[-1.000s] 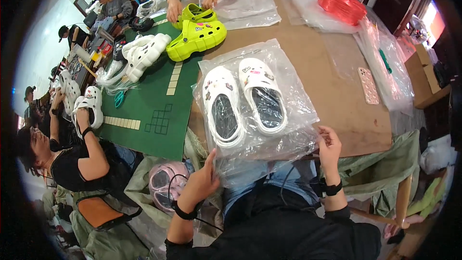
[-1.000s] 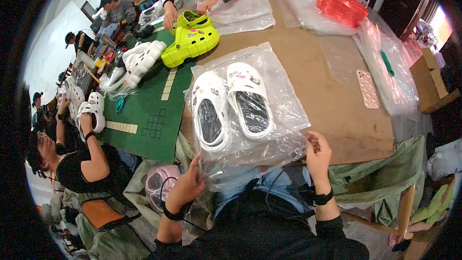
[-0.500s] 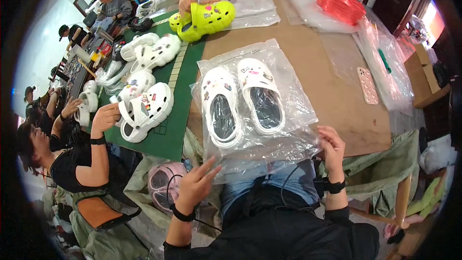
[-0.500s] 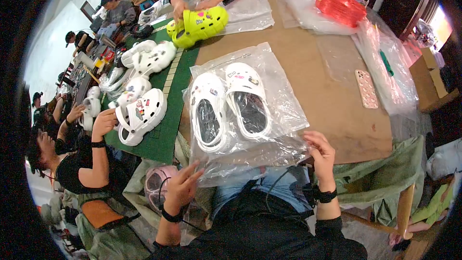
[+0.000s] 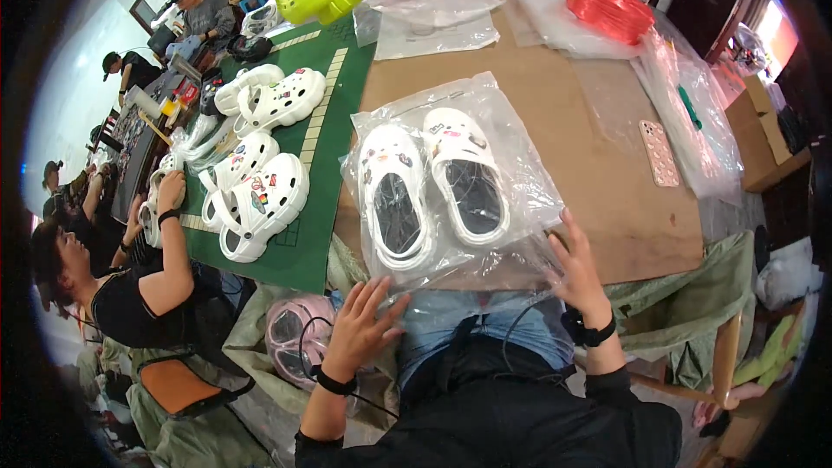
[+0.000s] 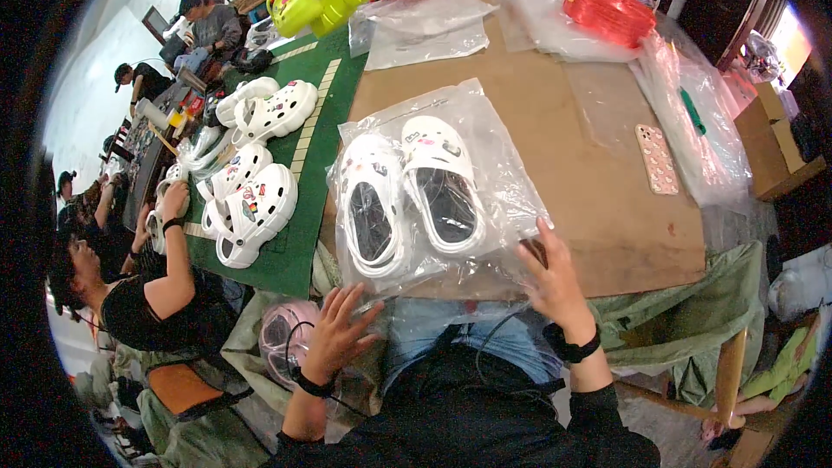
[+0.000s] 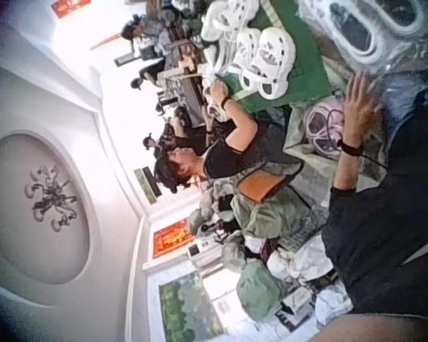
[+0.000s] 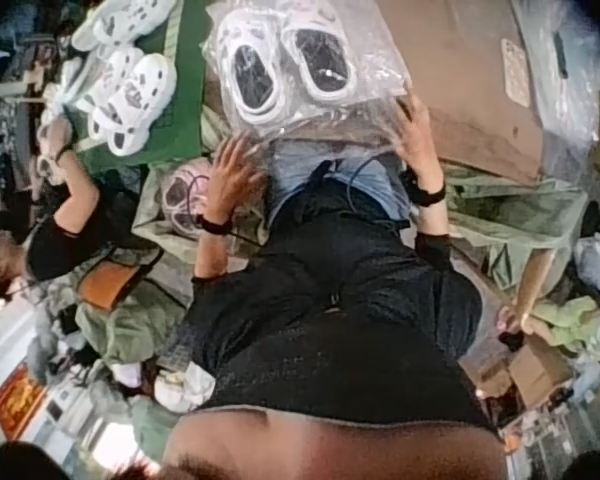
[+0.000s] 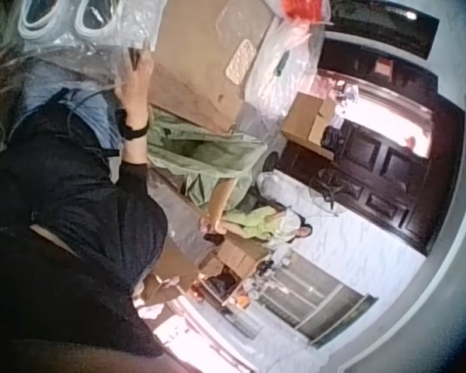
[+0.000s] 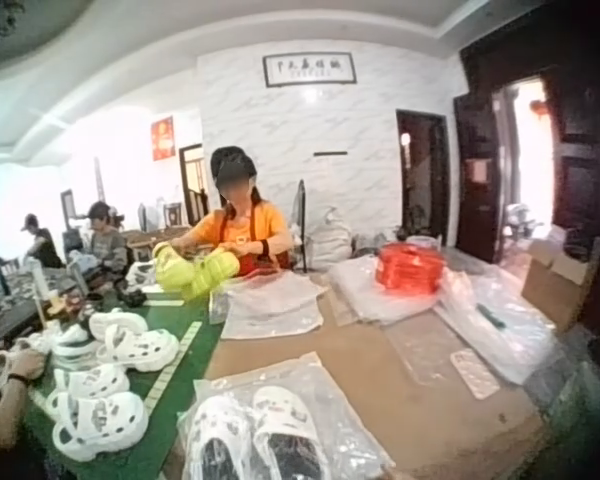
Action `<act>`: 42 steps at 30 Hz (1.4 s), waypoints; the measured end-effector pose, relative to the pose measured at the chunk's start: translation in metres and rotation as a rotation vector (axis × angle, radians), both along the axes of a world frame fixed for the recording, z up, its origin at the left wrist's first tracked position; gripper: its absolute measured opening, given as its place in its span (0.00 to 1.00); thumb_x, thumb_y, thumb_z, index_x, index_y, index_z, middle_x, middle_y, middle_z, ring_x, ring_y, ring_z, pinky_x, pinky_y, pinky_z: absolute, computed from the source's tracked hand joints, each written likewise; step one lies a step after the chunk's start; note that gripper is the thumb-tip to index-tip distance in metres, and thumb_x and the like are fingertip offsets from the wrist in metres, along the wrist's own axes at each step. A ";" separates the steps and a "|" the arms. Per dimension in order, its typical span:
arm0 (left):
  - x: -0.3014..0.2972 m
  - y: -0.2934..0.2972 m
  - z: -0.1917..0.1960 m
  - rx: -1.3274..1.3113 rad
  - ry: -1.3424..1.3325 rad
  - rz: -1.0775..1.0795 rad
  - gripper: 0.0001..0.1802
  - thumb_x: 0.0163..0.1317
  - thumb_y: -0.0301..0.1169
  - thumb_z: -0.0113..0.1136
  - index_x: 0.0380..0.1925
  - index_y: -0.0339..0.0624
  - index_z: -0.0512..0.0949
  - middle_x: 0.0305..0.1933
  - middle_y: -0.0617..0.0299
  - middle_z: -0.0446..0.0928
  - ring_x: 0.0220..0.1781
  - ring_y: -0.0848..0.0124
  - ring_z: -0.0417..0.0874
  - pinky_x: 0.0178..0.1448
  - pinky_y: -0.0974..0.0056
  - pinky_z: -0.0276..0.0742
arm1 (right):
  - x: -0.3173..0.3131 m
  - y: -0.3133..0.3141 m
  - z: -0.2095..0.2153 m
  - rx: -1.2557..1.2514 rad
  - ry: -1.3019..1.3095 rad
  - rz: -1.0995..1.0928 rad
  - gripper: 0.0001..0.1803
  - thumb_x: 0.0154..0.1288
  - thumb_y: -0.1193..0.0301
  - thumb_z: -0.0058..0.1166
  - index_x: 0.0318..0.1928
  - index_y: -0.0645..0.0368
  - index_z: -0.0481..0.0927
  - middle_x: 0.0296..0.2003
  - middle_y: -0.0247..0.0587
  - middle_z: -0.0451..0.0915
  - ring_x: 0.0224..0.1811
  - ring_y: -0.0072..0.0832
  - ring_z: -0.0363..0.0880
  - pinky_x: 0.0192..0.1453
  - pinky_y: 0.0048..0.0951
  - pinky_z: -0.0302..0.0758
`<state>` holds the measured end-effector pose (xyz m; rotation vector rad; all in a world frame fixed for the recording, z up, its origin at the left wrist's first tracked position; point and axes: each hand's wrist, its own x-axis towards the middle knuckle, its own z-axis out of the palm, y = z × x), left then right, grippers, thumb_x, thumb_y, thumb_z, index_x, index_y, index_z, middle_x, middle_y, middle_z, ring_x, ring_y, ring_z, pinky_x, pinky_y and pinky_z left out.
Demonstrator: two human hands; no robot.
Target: Packing pairs of shoes into individual plastic bags and then into a larger transport sack.
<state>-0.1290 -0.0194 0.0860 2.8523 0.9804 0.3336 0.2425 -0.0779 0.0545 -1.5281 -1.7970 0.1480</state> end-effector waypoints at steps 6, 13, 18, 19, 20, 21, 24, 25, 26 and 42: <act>-0.001 -0.001 -0.002 0.141 -0.009 0.073 0.17 0.49 0.32 0.64 0.43 0.51 0.79 0.59 0.56 0.70 0.65 0.56 0.65 0.70 0.48 0.50 | -0.020 0.017 0.030 -0.003 0.031 0.222 0.08 0.47 0.76 0.62 0.31 0.50 0.81 0.56 0.40 0.73 0.68 0.44 0.58 0.69 0.51 0.50; 0.023 0.013 -0.005 -0.063 -0.715 0.151 0.05 0.59 0.25 0.52 0.28 0.37 0.76 0.33 0.57 0.81 0.38 0.62 0.83 0.47 0.60 0.75 | -0.018 0.024 0.028 -0.001 0.575 0.291 0.02 0.58 0.79 0.52 0.30 0.63 0.78 0.38 0.42 0.83 0.47 0.38 0.80 0.61 0.44 0.67; 0.043 0.004 -0.003 -0.348 -1.064 0.495 0.15 0.69 0.30 0.45 0.25 0.36 0.74 0.25 0.59 0.78 0.25 0.71 0.79 0.30 0.70 0.74 | -0.024 0.014 0.010 0.013 0.836 0.042 0.06 0.62 0.80 0.48 0.29 0.65 0.77 0.29 0.42 0.81 0.34 0.29 0.79 0.43 0.29 0.75; 0.045 0.004 -0.002 -0.371 -1.073 0.537 0.13 0.68 0.28 0.45 0.27 0.34 0.74 0.22 0.60 0.77 0.23 0.74 0.78 0.29 0.72 0.73 | -0.025 0.013 0.008 -0.016 0.947 -0.073 0.08 0.63 0.80 0.47 0.28 0.66 0.77 0.25 0.40 0.79 0.29 0.26 0.77 0.38 0.27 0.74; 0.047 0.004 -0.001 -0.390 -1.079 0.583 0.11 0.67 0.26 0.46 0.29 0.33 0.74 0.19 0.60 0.75 0.20 0.76 0.77 0.28 0.73 0.73 | -0.029 0.016 0.012 -0.018 0.948 -0.071 0.08 0.63 0.80 0.47 0.28 0.66 0.77 0.25 0.40 0.79 0.29 0.26 0.77 0.38 0.27 0.74; 0.049 0.005 -0.003 -0.388 -1.078 0.585 0.11 0.67 0.26 0.46 0.29 0.33 0.74 0.19 0.60 0.75 0.20 0.76 0.77 0.28 0.73 0.73 | -0.035 0.020 0.020 0.026 0.815 -0.143 0.08 0.65 0.79 0.47 0.29 0.65 0.77 0.23 0.36 0.77 0.27 0.22 0.76 0.35 0.24 0.73; 0.056 0.008 -0.014 -0.494 -1.209 0.654 0.12 0.69 0.28 0.45 0.29 0.34 0.74 0.16 0.66 0.70 0.16 0.80 0.69 0.22 0.75 0.64 | -0.046 0.031 0.024 0.003 0.747 -0.264 0.08 0.66 0.76 0.48 0.29 0.65 0.77 0.20 0.31 0.75 0.24 0.18 0.73 0.30 0.21 0.70; 0.059 0.008 -0.017 -0.489 -1.264 0.693 0.12 0.69 0.29 0.46 0.28 0.35 0.73 0.16 0.68 0.68 0.16 0.82 0.66 0.21 0.75 0.60 | -0.048 0.033 0.022 -0.065 0.814 -0.313 0.08 0.65 0.75 0.50 0.29 0.65 0.77 0.19 0.30 0.74 0.23 0.16 0.71 0.27 0.20 0.68; 0.063 0.010 -0.020 -0.486 -1.315 0.733 0.12 0.68 0.29 0.47 0.27 0.37 0.73 0.15 0.70 0.66 0.15 0.84 0.63 0.20 0.76 0.56 | -0.050 0.038 0.013 -0.080 0.858 -0.366 0.10 0.64 0.72 0.53 0.28 0.66 0.77 0.17 0.30 0.73 0.21 0.14 0.67 0.24 0.21 0.64; 0.069 0.023 -0.042 -0.038 -1.195 0.914 0.06 0.61 0.26 0.56 0.35 0.36 0.73 0.43 0.59 0.69 0.42 0.73 0.69 0.43 0.69 0.65 | -0.064 0.060 0.004 0.128 0.538 -0.574 0.14 0.54 0.71 0.60 0.40 0.60 0.73 0.28 0.44 0.74 0.28 0.33 0.72 0.32 0.31 0.68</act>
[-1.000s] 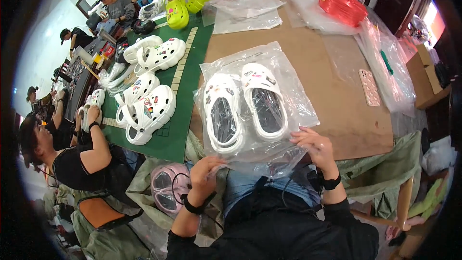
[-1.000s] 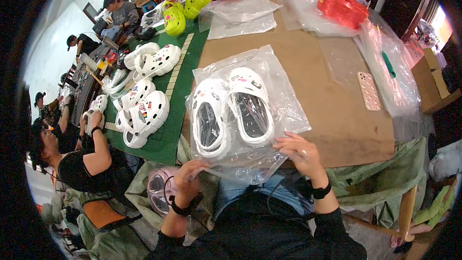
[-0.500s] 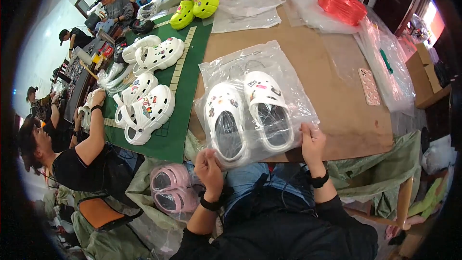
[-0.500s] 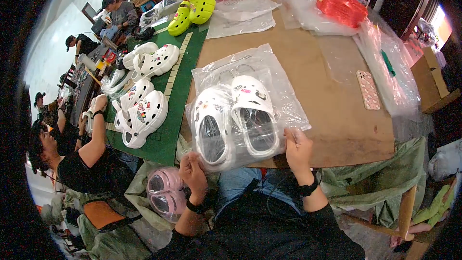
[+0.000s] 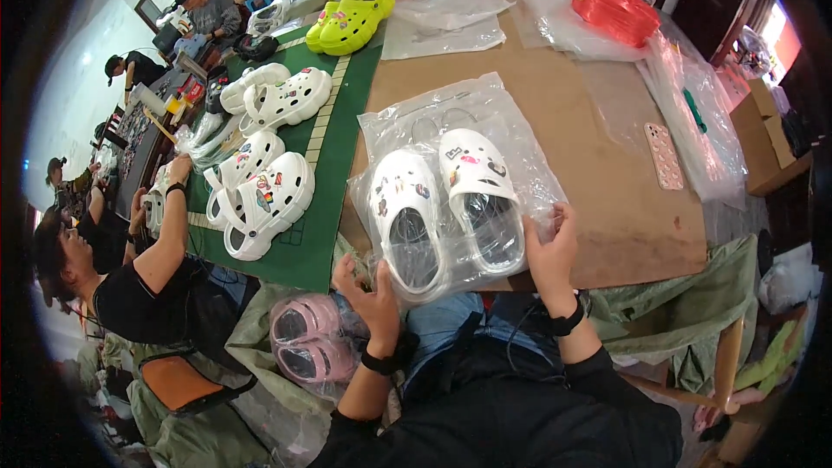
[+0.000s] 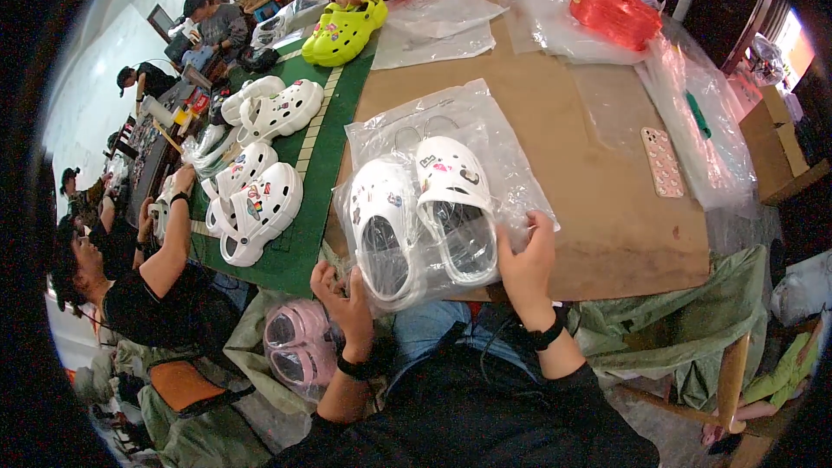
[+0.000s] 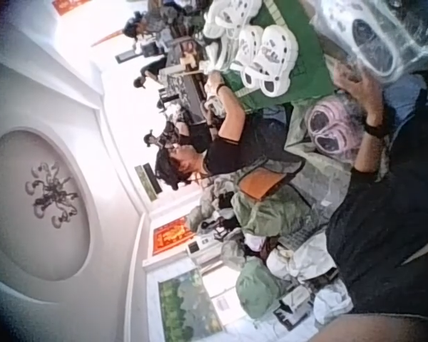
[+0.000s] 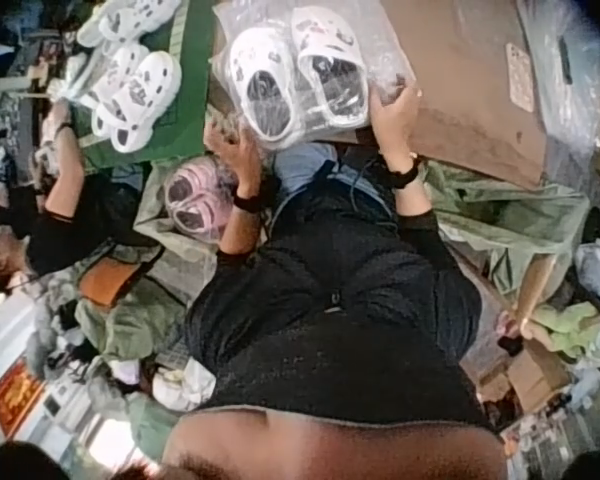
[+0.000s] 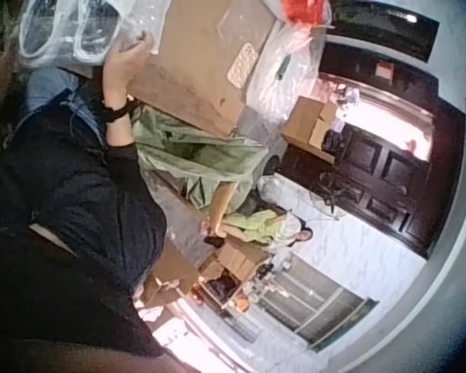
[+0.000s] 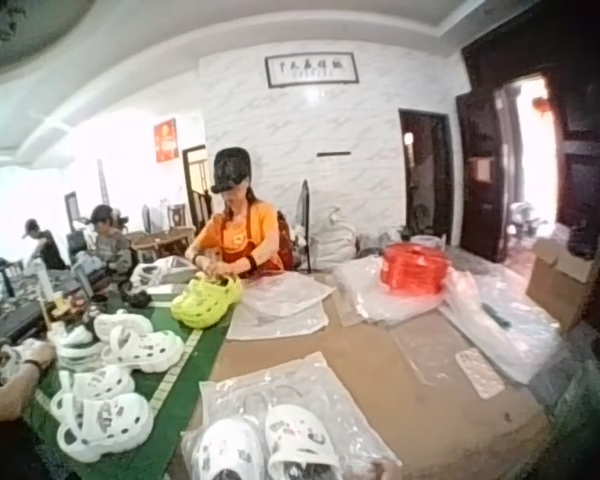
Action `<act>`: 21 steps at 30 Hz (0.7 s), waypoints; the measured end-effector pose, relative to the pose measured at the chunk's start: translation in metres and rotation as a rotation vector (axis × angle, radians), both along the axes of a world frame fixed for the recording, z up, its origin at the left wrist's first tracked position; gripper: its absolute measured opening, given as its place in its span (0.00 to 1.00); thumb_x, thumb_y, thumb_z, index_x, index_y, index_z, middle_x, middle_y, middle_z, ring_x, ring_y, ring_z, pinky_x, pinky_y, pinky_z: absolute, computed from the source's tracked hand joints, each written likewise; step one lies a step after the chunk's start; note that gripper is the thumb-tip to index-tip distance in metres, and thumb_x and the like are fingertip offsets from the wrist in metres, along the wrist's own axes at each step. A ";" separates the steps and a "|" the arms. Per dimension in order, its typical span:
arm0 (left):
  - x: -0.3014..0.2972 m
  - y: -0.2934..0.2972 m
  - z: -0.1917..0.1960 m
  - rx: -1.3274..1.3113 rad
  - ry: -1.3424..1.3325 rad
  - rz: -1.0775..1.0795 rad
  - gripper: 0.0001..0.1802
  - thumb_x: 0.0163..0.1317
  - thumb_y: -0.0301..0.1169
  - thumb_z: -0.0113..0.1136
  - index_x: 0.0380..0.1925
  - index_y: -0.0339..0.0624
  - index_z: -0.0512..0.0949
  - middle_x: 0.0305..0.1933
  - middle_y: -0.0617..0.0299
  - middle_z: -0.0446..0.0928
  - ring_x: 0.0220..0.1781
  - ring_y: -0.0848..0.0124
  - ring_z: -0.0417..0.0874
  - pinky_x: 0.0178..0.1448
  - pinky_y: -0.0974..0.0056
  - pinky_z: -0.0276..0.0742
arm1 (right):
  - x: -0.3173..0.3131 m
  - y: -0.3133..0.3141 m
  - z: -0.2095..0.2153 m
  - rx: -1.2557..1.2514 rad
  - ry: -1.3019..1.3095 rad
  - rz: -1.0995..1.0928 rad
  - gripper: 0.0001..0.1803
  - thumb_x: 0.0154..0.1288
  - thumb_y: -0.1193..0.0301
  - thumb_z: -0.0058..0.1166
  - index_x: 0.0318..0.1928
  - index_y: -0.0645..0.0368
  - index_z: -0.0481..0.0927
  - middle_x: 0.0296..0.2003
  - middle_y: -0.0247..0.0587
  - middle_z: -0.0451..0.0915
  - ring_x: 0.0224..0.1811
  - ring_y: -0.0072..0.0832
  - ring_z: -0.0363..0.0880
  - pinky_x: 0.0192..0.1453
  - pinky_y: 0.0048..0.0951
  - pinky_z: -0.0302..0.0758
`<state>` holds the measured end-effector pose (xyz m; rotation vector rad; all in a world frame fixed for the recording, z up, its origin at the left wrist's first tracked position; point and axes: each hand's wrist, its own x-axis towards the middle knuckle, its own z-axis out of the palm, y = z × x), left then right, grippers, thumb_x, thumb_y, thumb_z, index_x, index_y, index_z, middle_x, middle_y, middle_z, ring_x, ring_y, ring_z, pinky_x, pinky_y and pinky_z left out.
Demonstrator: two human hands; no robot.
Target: Packing pairs of shoes into individual plastic bags and then into a larger transport sack.
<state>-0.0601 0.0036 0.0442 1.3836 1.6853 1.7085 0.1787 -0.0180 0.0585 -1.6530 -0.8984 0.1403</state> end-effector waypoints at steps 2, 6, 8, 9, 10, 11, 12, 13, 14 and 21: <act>-0.005 0.001 -0.003 -0.001 0.172 -0.190 0.14 0.63 0.26 0.51 0.48 0.34 0.73 0.60 0.50 0.61 0.60 0.60 0.63 0.59 0.62 0.60 | -0.002 -0.005 0.013 0.085 -0.629 -0.156 0.14 0.51 0.75 0.58 0.40 0.58 0.75 0.35 0.45 0.73 0.36 0.41 0.71 0.41 0.36 0.68; -0.006 -0.001 -0.005 -0.052 0.349 -0.309 0.19 0.66 0.26 0.44 0.57 0.36 0.68 0.62 0.46 0.62 0.65 0.56 0.61 0.65 0.60 0.56 | -0.024 -0.024 0.015 0.087 -0.572 0.210 0.18 0.48 0.74 0.59 0.44 0.58 0.75 0.36 0.44 0.72 0.37 0.43 0.69 0.39 0.37 0.67; -0.005 0.002 -0.011 -0.084 0.147 -0.357 0.19 0.68 0.28 0.40 0.58 0.34 0.67 0.61 0.45 0.64 0.65 0.59 0.63 0.67 0.62 0.54 | -0.041 -0.017 0.020 0.085 -0.486 0.298 0.20 0.48 0.70 0.61 0.44 0.60 0.74 0.36 0.44 0.71 0.36 0.42 0.68 0.38 0.37 0.67; -0.003 0.002 -0.011 -0.084 0.146 -0.360 0.19 0.68 0.28 0.40 0.58 0.34 0.67 0.61 0.45 0.64 0.65 0.59 0.63 0.67 0.62 0.54 | -0.048 -0.014 0.023 0.086 -0.400 0.388 0.23 0.48 0.66 0.63 0.44 0.62 0.74 0.36 0.43 0.71 0.35 0.41 0.68 0.36 0.37 0.67; 0.001 0.001 -0.010 -0.129 -0.038 -0.386 0.19 0.69 0.29 0.40 0.57 0.32 0.67 0.60 0.46 0.66 0.63 0.61 0.65 0.66 0.63 0.56 | -0.052 -0.011 0.027 0.086 -0.400 0.384 0.23 0.48 0.66 0.63 0.44 0.62 0.74 0.36 0.43 0.71 0.35 0.41 0.68 0.36 0.37 0.67; 0.002 0.000 -0.010 -0.173 -0.221 -0.406 0.20 0.69 0.30 0.39 0.56 0.30 0.68 0.59 0.47 0.68 0.61 0.63 0.67 0.66 0.64 0.57 | -0.054 -0.009 0.032 -0.002 -0.495 0.370 0.28 0.46 0.58 0.64 0.44 0.64 0.73 0.35 0.44 0.71 0.35 0.41 0.68 0.35 0.37 0.67; 0.002 0.000 -0.011 -0.172 -0.221 -0.406 0.20 0.69 0.30 0.39 0.56 0.30 0.68 0.59 0.47 0.68 0.61 0.63 0.67 0.66 0.64 0.57 | -0.057 -0.006 0.037 -0.089 -0.588 0.354 0.35 0.45 0.51 0.64 0.45 0.67 0.72 0.34 0.45 0.70 0.34 0.41 0.68 0.35 0.37 0.67; 0.002 0.001 -0.011 -0.203 -0.268 -0.414 0.20 0.69 0.30 0.40 0.56 0.29 0.68 0.59 0.49 0.68 0.59 0.65 0.69 0.63 0.65 0.60 | -0.059 -0.004 0.041 -0.089 -0.588 0.354 0.35 0.45 0.51 0.64 0.45 0.67 0.72 0.34 0.45 0.70 0.34 0.41 0.68 0.35 0.37 0.67; 0.001 0.000 -0.011 -0.235 -0.316 -0.422 0.20 0.70 0.30 0.40 0.55 0.27 0.68 0.58 0.51 0.69 0.56 0.68 0.71 0.61 0.67 0.63 | -0.061 -0.002 0.045 -0.191 -0.601 0.366 0.40 0.43 0.47 0.64 0.46 0.70 0.71 0.34 0.47 0.71 0.35 0.42 0.70 0.36 0.37 0.69; -0.003 -0.014 -0.015 -0.286 -0.152 -0.589 0.16 0.64 0.23 0.49 0.51 0.29 0.72 0.46 0.58 0.76 0.45 0.76 0.75 0.50 0.72 0.70 | -0.065 0.014 0.051 -0.361 -0.679 0.369 0.36 0.40 0.45 0.64 0.35 0.67 0.71 0.30 0.46 0.69 0.35 0.40 0.71 0.34 0.35 0.72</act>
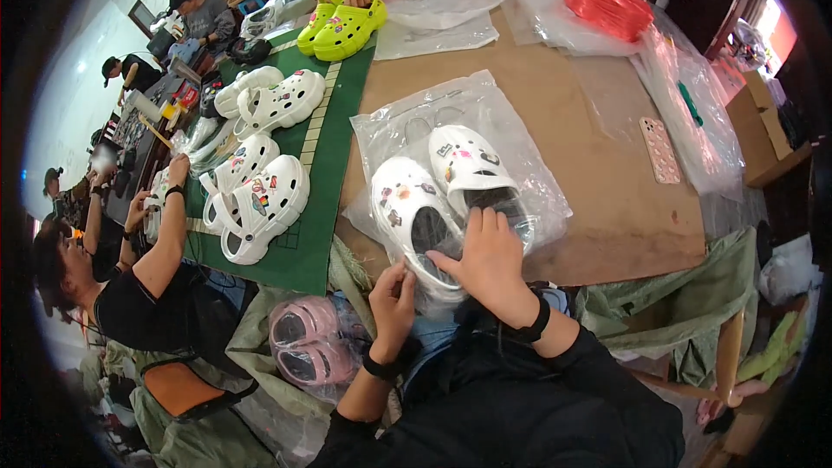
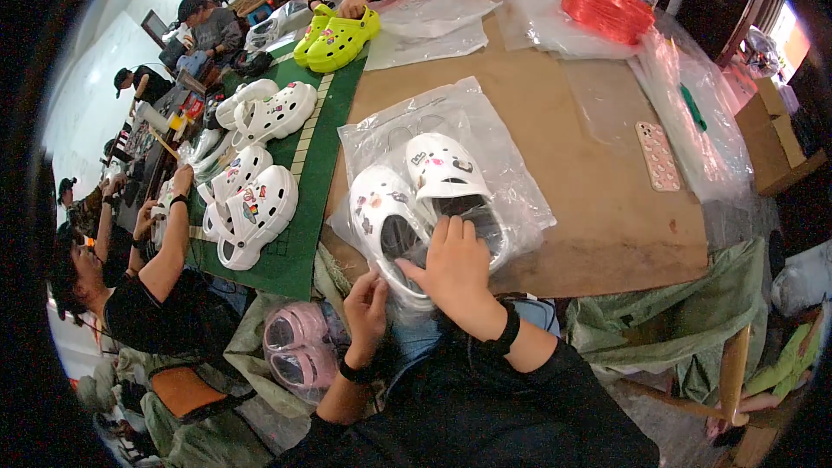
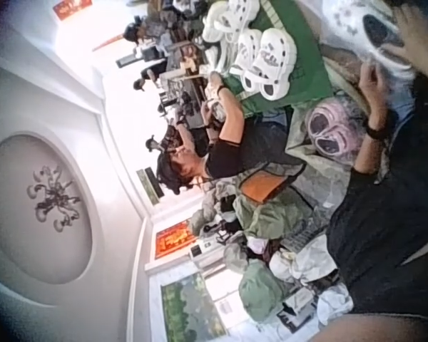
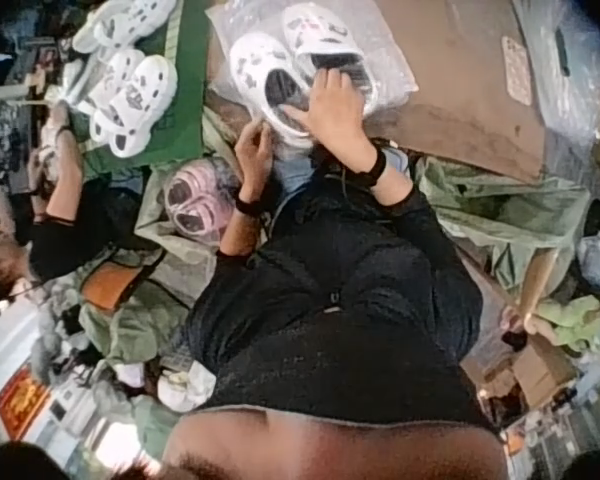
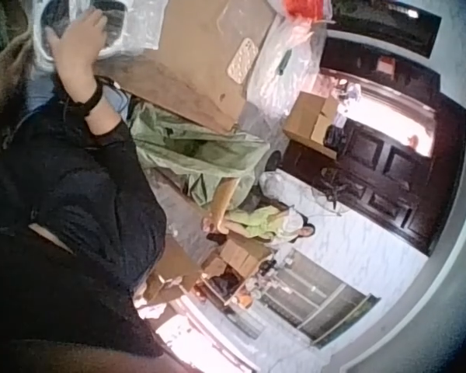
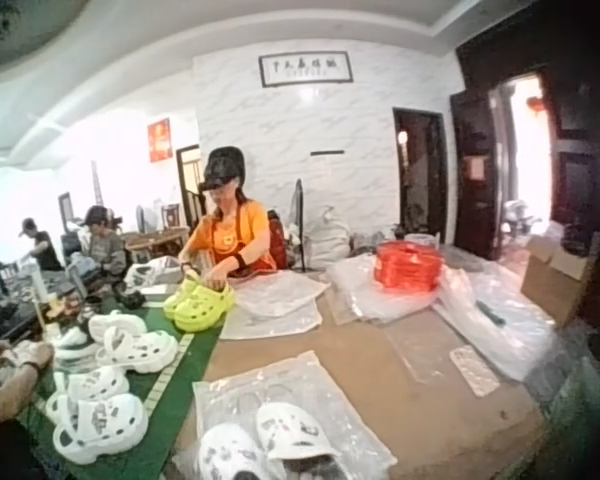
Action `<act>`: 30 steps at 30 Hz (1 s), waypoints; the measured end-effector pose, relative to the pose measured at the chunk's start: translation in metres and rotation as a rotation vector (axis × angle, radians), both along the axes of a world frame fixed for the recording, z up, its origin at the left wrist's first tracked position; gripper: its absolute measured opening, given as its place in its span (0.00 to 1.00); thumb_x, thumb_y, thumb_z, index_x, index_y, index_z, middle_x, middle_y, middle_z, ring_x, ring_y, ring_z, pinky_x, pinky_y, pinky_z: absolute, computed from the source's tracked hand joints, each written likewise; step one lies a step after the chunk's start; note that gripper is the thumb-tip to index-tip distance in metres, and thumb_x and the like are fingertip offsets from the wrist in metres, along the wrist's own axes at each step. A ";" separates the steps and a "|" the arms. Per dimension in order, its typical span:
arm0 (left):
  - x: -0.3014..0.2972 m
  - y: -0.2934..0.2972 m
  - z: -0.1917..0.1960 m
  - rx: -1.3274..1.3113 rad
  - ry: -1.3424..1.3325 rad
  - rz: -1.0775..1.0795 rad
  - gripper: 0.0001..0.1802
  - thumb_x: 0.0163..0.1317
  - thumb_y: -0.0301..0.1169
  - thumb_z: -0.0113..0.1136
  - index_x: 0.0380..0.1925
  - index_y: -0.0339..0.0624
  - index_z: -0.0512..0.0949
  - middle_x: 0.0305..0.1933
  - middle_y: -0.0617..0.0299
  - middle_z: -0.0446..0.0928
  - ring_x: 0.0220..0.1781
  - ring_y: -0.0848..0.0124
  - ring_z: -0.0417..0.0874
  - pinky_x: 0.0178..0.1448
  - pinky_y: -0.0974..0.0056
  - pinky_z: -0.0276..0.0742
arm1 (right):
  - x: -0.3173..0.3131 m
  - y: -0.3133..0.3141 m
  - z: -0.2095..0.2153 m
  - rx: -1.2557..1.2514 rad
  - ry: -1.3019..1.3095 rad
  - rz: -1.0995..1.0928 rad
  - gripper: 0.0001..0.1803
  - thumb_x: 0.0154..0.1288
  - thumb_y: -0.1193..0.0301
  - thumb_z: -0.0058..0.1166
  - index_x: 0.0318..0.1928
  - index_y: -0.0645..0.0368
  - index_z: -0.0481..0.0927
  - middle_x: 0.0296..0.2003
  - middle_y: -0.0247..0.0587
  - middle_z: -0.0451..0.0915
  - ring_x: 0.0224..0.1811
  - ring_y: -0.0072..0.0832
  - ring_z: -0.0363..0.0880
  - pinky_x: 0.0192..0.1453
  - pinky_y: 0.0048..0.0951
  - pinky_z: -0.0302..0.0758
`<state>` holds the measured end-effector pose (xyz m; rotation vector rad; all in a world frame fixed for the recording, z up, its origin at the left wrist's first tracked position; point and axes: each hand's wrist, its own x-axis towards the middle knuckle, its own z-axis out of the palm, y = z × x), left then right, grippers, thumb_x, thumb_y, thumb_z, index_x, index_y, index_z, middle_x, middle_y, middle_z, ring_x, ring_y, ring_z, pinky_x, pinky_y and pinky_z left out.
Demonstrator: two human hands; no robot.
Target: Packing pairs of shoes into individual plastic bags and then into a larger transport sack.
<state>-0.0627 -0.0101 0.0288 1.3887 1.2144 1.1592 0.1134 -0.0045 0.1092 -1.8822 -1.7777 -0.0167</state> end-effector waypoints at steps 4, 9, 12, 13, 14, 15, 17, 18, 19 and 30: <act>-0.001 -0.002 0.007 -0.001 0.099 -0.071 0.16 0.60 0.21 0.55 0.49 0.31 0.74 0.40 0.58 0.77 0.43 0.75 0.77 0.48 0.71 0.71 | 0.005 0.007 -0.006 -0.089 0.052 -0.014 0.30 0.44 0.52 0.64 0.34 0.66 0.71 0.33 0.49 0.71 0.37 0.42 0.72 0.35 0.39 0.73; -0.001 -0.007 0.016 0.245 0.325 -0.139 0.18 0.53 0.21 0.61 0.46 0.32 0.76 0.43 0.49 0.79 0.44 0.62 0.80 0.50 0.66 0.73 | 0.014 0.020 -0.015 -0.145 0.227 -0.045 0.22 0.50 0.57 0.59 0.32 0.65 0.71 0.32 0.52 0.75 0.36 0.48 0.76 0.36 0.44 0.73; 0.007 -0.005 0.022 0.334 0.295 -0.148 0.20 0.49 0.20 0.62 0.45 0.33 0.77 0.47 0.46 0.77 0.47 0.55 0.79 0.52 0.63 0.72 | 0.023 0.021 -0.019 -0.068 0.175 0.002 0.19 0.51 0.60 0.58 0.32 0.64 0.73 0.29 0.50 0.75 0.33 0.45 0.77 0.34 0.41 0.76; 0.008 -0.004 0.023 0.325 0.316 -0.166 0.20 0.50 0.20 0.62 0.46 0.33 0.76 0.47 0.46 0.77 0.48 0.55 0.79 0.52 0.63 0.72 | 0.025 0.020 -0.020 -0.083 0.143 -0.011 0.19 0.51 0.59 0.58 0.32 0.64 0.73 0.30 0.49 0.76 0.34 0.44 0.77 0.34 0.41 0.76; 0.008 -0.005 0.023 0.315 0.339 -0.181 0.21 0.50 0.20 0.62 0.47 0.33 0.75 0.48 0.47 0.77 0.48 0.55 0.79 0.52 0.63 0.72 | 0.023 0.020 -0.017 -0.082 0.141 -0.006 0.19 0.51 0.59 0.58 0.32 0.64 0.73 0.30 0.49 0.76 0.34 0.44 0.77 0.34 0.41 0.76; 0.007 -0.006 0.020 0.315 0.338 -0.174 0.21 0.50 0.20 0.62 0.47 0.33 0.75 0.48 0.47 0.77 0.48 0.55 0.79 0.52 0.63 0.72 | 0.022 0.020 -0.013 -0.061 0.081 -0.027 0.19 0.51 0.59 0.58 0.33 0.64 0.73 0.30 0.48 0.76 0.34 0.44 0.77 0.34 0.40 0.76; 0.006 -0.011 0.017 0.468 0.399 -0.188 0.21 0.52 0.23 0.60 0.49 0.34 0.74 0.47 0.47 0.77 0.46 0.53 0.78 0.51 0.60 0.72 | 0.020 0.021 -0.013 -0.060 0.007 -0.040 0.20 0.51 0.58 0.58 0.36 0.62 0.73 0.31 0.47 0.78 0.35 0.44 0.78 0.36 0.40 0.77; 0.004 -0.015 0.021 0.458 0.400 -0.169 0.21 0.52 0.23 0.60 0.49 0.34 0.74 0.47 0.47 0.77 0.46 0.53 0.78 0.51 0.60 0.72 | 0.020 0.023 -0.014 -0.066 0.003 -0.020 0.20 0.51 0.58 0.58 0.36 0.62 0.73 0.31 0.47 0.78 0.35 0.44 0.78 0.36 0.40 0.77; 0.001 -0.016 0.026 0.371 0.543 -0.259 0.21 0.53 0.25 0.59 0.49 0.34 0.73 0.47 0.47 0.77 0.45 0.52 0.78 0.50 0.58 0.72 | 0.020 0.028 -0.014 -0.118 -0.010 -0.007 0.20 0.51 0.58 0.57 0.37 0.62 0.74 0.32 0.47 0.78 0.35 0.44 0.78 0.37 0.41 0.77; -0.122 -0.053 0.087 -0.102 0.496 0.501 0.11 0.59 0.29 0.56 0.40 0.36 0.79 0.32 0.56 0.81 0.35 0.65 0.82 0.40 0.65 0.76 | 0.039 0.034 -0.017 -0.036 0.329 0.022 0.12 0.57 0.63 0.49 0.28 0.61 0.74 0.24 0.52 0.76 0.28 0.49 0.75 0.32 0.41 0.69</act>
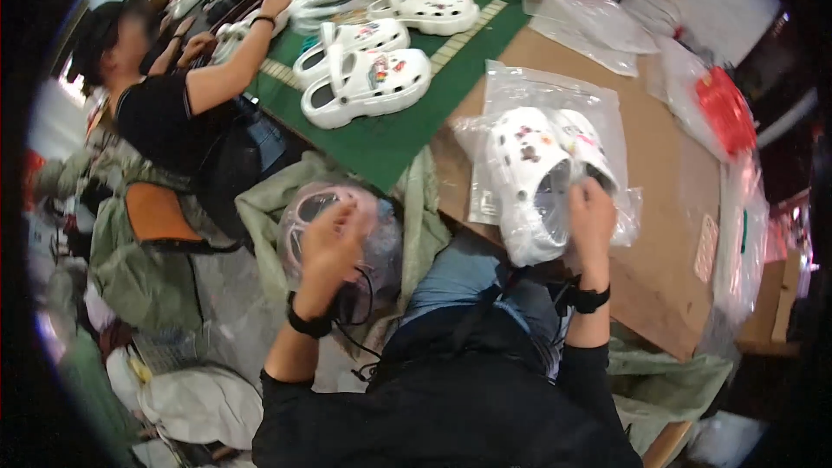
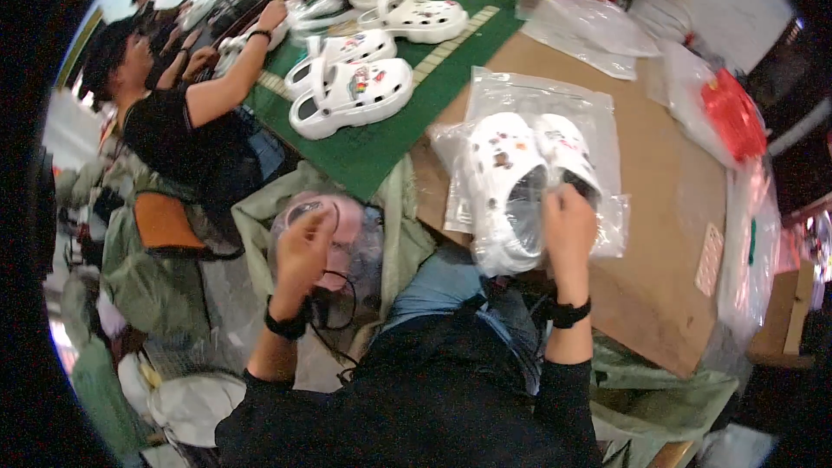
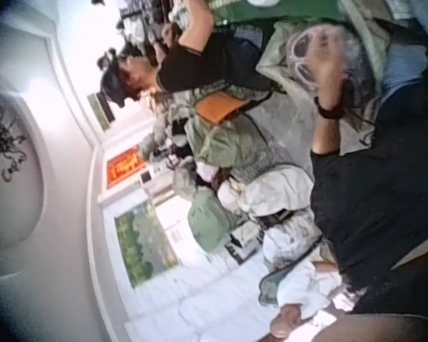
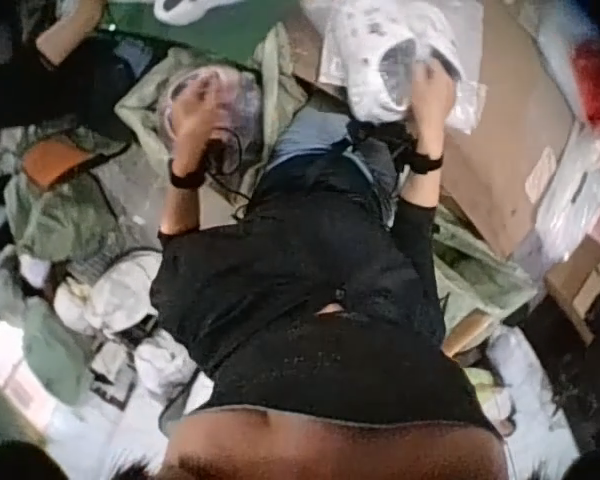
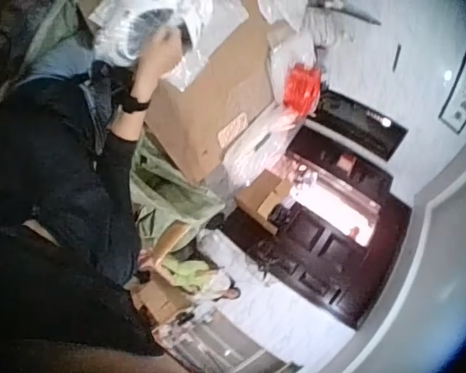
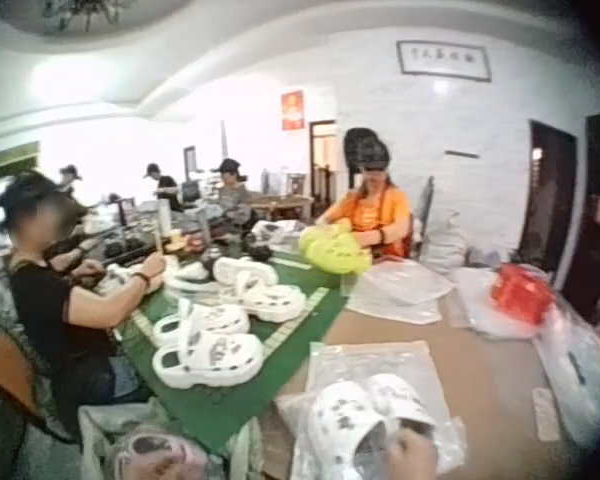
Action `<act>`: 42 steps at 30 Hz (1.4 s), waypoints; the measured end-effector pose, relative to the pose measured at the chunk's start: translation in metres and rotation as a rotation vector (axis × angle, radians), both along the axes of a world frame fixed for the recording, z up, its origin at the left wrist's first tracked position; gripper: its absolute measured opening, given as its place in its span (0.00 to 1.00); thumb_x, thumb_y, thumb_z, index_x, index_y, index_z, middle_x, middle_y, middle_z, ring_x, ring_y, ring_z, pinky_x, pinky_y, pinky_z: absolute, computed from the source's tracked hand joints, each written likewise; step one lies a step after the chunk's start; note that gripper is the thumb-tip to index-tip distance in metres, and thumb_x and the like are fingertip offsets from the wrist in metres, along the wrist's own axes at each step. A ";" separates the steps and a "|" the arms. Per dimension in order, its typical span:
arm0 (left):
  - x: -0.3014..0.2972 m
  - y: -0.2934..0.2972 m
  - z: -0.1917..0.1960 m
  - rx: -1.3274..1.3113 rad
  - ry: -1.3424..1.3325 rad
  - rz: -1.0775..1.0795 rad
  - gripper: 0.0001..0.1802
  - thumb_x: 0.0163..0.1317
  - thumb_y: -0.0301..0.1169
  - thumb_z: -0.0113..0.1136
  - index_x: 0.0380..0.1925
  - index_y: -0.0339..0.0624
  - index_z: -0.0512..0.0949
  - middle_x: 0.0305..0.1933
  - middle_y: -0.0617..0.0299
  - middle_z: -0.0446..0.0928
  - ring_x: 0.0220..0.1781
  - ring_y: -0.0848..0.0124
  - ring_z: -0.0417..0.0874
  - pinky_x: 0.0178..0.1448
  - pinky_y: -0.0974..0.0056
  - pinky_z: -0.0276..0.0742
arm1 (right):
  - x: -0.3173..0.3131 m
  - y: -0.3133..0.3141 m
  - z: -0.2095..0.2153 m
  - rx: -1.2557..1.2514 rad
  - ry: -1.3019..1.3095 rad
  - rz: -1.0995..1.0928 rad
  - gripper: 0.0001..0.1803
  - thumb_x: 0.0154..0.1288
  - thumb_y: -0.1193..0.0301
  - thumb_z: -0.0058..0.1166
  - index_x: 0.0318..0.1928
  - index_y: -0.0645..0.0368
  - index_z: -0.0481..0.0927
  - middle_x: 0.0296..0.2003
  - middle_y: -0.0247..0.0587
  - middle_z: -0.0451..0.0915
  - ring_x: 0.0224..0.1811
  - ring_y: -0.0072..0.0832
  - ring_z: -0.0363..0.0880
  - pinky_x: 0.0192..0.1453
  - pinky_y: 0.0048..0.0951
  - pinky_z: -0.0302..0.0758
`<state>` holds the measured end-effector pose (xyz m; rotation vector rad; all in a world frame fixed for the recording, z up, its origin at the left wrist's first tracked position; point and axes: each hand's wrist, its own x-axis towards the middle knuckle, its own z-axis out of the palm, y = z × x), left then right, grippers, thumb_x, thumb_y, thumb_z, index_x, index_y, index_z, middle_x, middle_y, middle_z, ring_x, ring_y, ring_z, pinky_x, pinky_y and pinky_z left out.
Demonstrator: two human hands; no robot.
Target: Packing pairs of shoes into individual plastic bags and then into a larger transport sack.
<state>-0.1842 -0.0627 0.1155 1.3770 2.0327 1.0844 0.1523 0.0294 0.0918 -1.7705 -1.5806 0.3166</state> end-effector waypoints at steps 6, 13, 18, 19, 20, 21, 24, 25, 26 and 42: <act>-0.109 -0.043 -0.001 0.244 -0.807 0.344 0.10 0.65 0.31 0.49 0.43 0.38 0.72 0.38 0.58 0.78 0.32 0.75 0.78 0.38 0.72 0.74 | -0.009 -0.007 0.025 -0.182 -0.067 0.074 0.17 0.61 0.59 0.50 0.29 0.63 0.74 0.25 0.51 0.76 0.28 0.46 0.74 0.32 0.41 0.69; -0.099 -0.035 0.017 0.574 -1.076 0.416 0.12 0.64 0.30 0.51 0.45 0.39 0.72 0.40 0.60 0.74 0.42 0.70 0.74 0.48 0.66 0.70 | -0.030 -0.012 0.020 -0.097 -0.590 -0.053 0.37 0.45 0.44 0.62 0.39 0.69 0.75 0.38 0.56 0.78 0.44 0.49 0.75 0.46 0.44 0.72; -0.070 -0.003 0.084 0.790 -1.110 -0.178 0.09 0.63 0.29 0.53 0.42 0.38 0.74 0.38 0.59 0.75 0.40 0.68 0.75 0.47 0.65 0.72 | -0.039 0.014 0.023 -0.328 -0.479 0.049 0.27 0.51 0.53 0.54 0.35 0.70 0.78 0.35 0.61 0.79 0.39 0.52 0.78 0.45 0.43 0.74; -0.061 -0.004 0.105 0.828 -1.042 -0.203 0.09 0.63 0.28 0.52 0.42 0.37 0.74 0.39 0.59 0.76 0.39 0.68 0.76 0.46 0.64 0.72 | -0.036 0.017 0.023 -0.298 -0.451 0.069 0.26 0.52 0.52 0.55 0.35 0.68 0.78 0.35 0.60 0.79 0.40 0.52 0.78 0.44 0.44 0.73; -0.061 -0.002 0.121 0.864 -0.921 -0.326 0.10 0.63 0.29 0.51 0.42 0.36 0.73 0.39 0.58 0.76 0.40 0.67 0.76 0.48 0.63 0.73 | -0.028 0.020 0.023 -0.265 -0.427 0.076 0.26 0.52 0.52 0.55 0.36 0.66 0.77 0.35 0.59 0.79 0.40 0.52 0.77 0.44 0.45 0.72; -0.057 -0.003 0.129 0.902 -0.709 -0.317 0.11 0.64 0.30 0.49 0.44 0.35 0.73 0.40 0.57 0.76 0.41 0.66 0.77 0.50 0.62 0.74 | -0.025 0.023 0.021 -0.232 -0.424 0.093 0.25 0.52 0.53 0.54 0.34 0.66 0.78 0.34 0.59 0.79 0.39 0.51 0.77 0.43 0.45 0.72; -0.061 -0.003 0.137 0.779 -0.506 -0.233 0.13 0.65 0.28 0.48 0.47 0.32 0.71 0.41 0.52 0.77 0.43 0.67 0.79 0.47 0.66 0.74 | -0.017 0.028 0.018 -0.228 -0.407 0.112 0.22 0.52 0.55 0.53 0.32 0.65 0.78 0.31 0.56 0.79 0.37 0.51 0.78 0.41 0.44 0.72; -0.068 -0.005 0.132 0.691 -0.467 -0.131 0.14 0.65 0.29 0.48 0.48 0.32 0.70 0.42 0.53 0.77 0.44 0.67 0.79 0.49 0.66 0.74 | -0.016 0.026 0.020 -0.219 -0.391 0.093 0.19 0.53 0.57 0.53 0.33 0.63 0.79 0.30 0.55 0.80 0.36 0.50 0.78 0.40 0.43 0.72; -0.083 -0.009 0.125 0.605 -0.420 -0.026 0.15 0.65 0.29 0.49 0.49 0.32 0.70 0.43 0.53 0.77 0.46 0.68 0.79 0.50 0.67 0.73 | -0.010 0.028 0.017 -0.227 -0.394 0.076 0.19 0.53 0.57 0.53 0.33 0.63 0.79 0.30 0.55 0.80 0.36 0.50 0.78 0.40 0.43 0.72; -0.191 -0.197 -0.167 -0.541 -0.831 0.620 0.18 0.61 0.41 0.51 0.43 0.39 0.76 0.39 0.59 0.79 0.35 0.67 0.78 0.40 0.63 0.73 | -0.045 0.018 -0.007 0.125 0.362 0.591 0.12 0.62 0.67 0.49 0.31 0.64 0.80 0.20 0.36 0.76 0.24 0.20 0.72 0.30 0.24 0.69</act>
